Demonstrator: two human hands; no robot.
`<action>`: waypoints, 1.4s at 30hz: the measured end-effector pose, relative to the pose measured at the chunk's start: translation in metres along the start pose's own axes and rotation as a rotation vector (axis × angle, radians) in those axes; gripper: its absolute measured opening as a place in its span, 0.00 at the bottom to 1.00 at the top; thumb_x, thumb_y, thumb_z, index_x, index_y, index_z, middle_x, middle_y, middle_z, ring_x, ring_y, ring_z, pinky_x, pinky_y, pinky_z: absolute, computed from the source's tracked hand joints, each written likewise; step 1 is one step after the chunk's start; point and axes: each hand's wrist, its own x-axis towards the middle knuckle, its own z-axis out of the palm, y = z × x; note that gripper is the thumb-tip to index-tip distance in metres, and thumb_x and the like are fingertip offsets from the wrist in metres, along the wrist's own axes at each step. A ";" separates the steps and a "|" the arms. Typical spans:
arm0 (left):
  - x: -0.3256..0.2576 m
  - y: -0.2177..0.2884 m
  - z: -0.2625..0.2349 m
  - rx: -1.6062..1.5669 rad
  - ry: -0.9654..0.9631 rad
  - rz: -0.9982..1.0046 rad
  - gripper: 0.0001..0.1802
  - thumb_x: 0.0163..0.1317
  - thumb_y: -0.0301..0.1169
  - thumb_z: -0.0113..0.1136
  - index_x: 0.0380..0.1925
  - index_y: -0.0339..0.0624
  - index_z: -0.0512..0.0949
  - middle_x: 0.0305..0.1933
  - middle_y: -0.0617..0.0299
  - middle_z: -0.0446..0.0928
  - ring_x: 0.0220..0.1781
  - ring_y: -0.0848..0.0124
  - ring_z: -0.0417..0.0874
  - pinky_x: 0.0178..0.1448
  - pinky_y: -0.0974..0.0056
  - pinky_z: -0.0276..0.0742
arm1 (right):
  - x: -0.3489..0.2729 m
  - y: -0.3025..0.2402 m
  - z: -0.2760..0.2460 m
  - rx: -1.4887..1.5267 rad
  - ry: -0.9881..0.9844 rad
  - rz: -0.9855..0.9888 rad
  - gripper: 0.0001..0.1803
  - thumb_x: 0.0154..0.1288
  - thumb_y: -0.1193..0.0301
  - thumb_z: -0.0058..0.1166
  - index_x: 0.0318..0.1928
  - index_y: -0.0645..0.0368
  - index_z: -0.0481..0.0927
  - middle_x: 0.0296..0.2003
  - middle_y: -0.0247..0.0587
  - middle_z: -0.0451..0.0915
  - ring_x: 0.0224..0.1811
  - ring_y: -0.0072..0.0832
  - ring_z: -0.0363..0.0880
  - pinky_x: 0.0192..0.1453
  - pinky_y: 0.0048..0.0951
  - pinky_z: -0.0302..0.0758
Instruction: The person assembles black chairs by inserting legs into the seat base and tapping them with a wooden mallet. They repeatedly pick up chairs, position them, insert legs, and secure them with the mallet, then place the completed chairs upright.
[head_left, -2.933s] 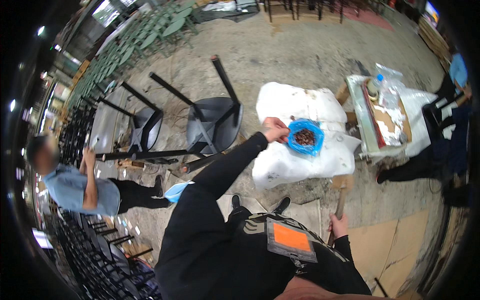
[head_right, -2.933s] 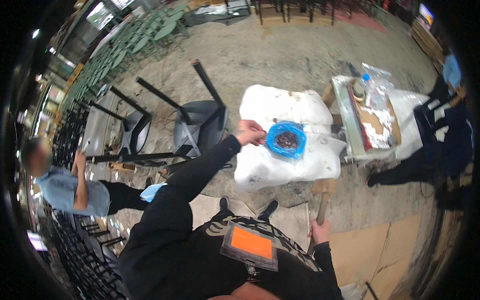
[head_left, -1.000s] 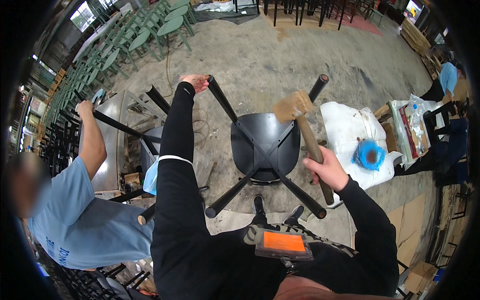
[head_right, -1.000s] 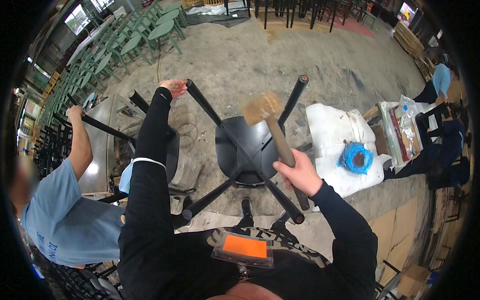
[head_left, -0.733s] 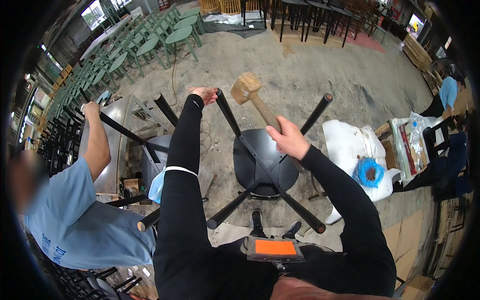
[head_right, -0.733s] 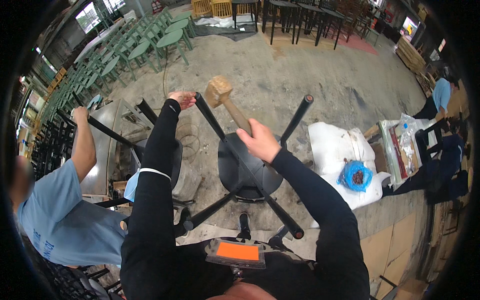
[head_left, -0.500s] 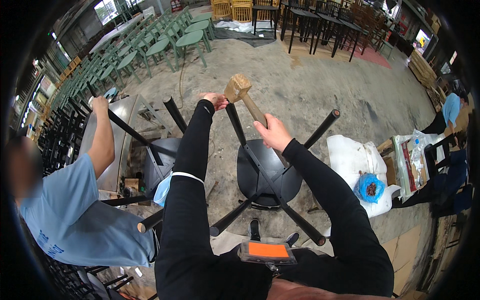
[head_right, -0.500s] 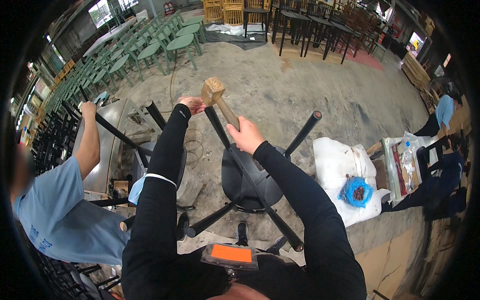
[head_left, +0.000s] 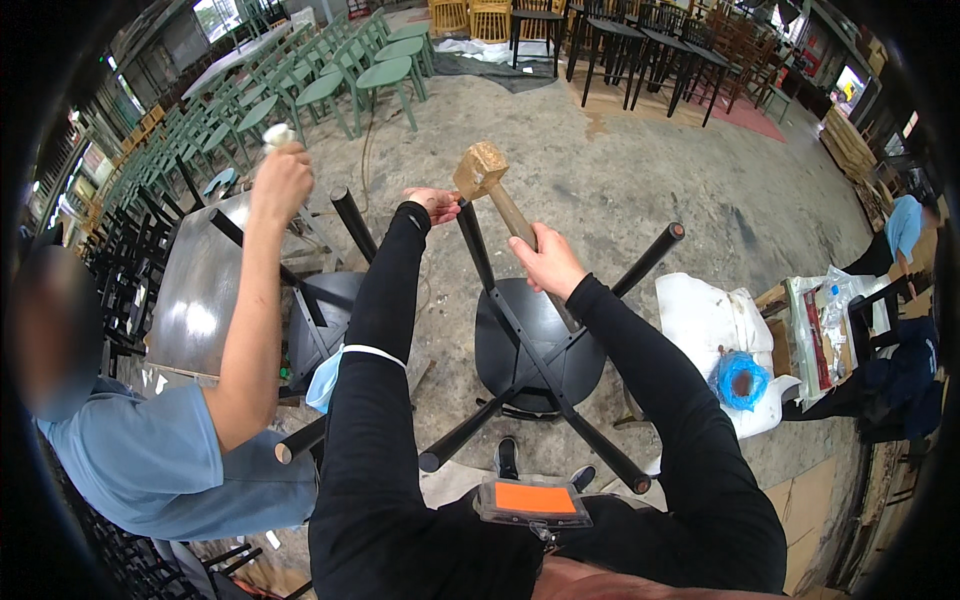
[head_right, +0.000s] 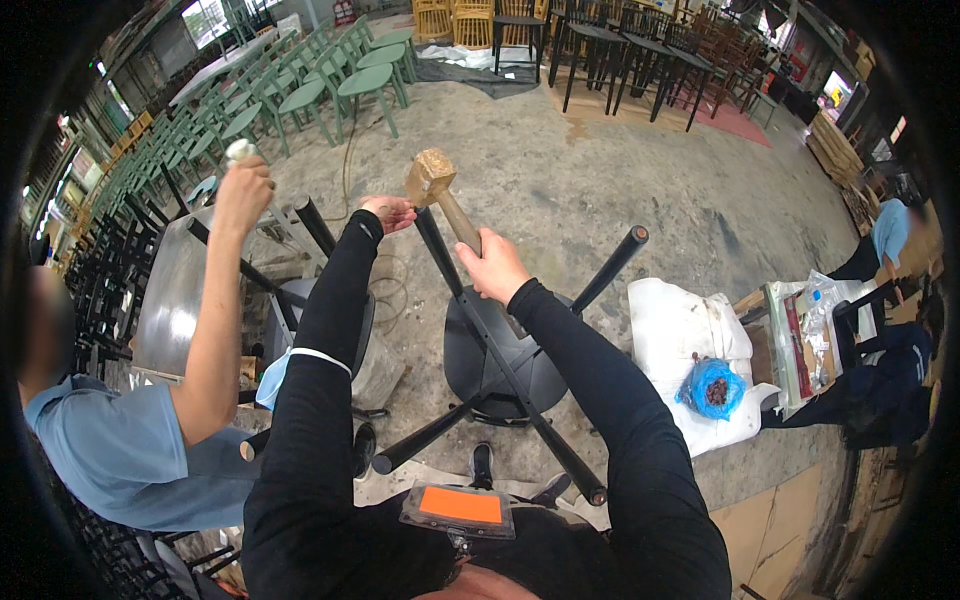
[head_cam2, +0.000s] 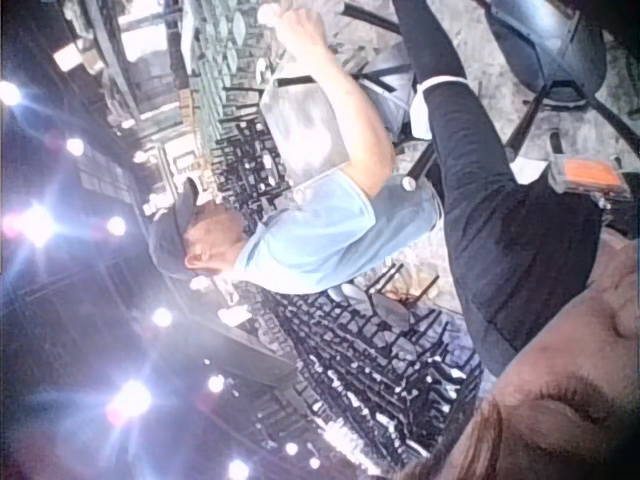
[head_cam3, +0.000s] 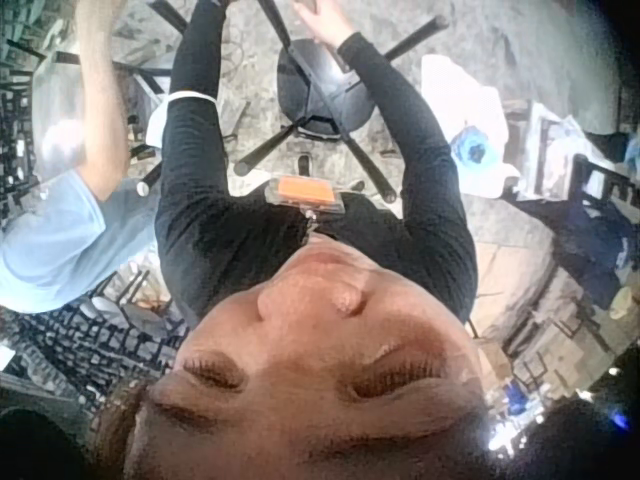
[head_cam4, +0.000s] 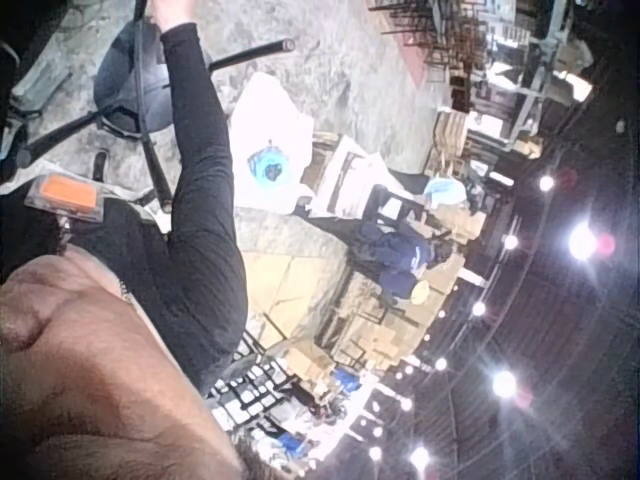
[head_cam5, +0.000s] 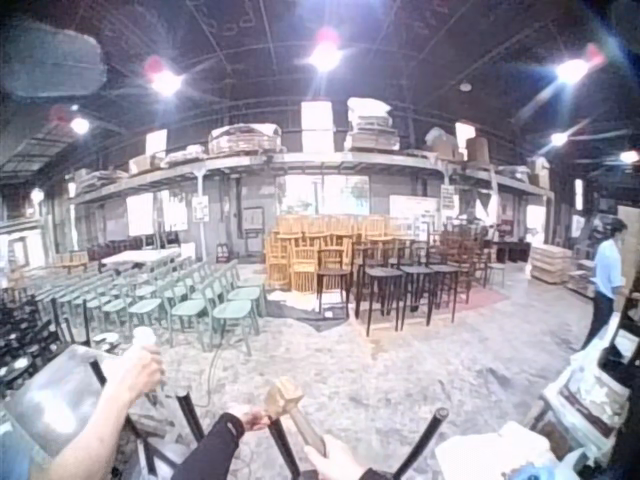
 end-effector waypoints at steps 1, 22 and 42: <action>0.000 -0.001 0.003 0.001 0.006 -0.001 0.11 0.57 0.18 0.57 0.41 0.26 0.80 0.30 0.51 0.82 0.27 0.67 0.84 0.31 0.67 0.85 | 0.000 0.001 -0.001 -0.002 0.002 0.006 0.19 0.67 0.61 0.49 0.40 0.69 0.69 0.20 0.40 0.72 0.15 0.27 0.76 0.16 0.31 0.75; 0.020 -0.011 -0.002 0.048 -0.038 0.025 0.14 0.57 0.27 0.61 0.42 0.30 0.77 0.36 0.52 0.81 0.38 0.61 0.84 0.45 0.59 0.83 | 0.031 0.014 0.017 -0.546 0.193 -0.211 0.18 0.64 0.61 0.52 0.37 0.67 0.70 0.28 0.63 0.79 0.35 0.57 0.79 0.41 0.51 0.75; 0.033 -0.113 0.042 0.723 0.414 0.456 0.35 0.41 0.40 0.74 0.50 0.39 0.72 0.49 0.46 0.78 0.52 0.54 0.80 0.55 0.54 0.76 | 0.025 0.012 0.011 -0.468 0.154 -0.289 0.19 0.63 0.62 0.55 0.38 0.68 0.69 0.23 0.60 0.76 0.28 0.54 0.80 0.33 0.46 0.74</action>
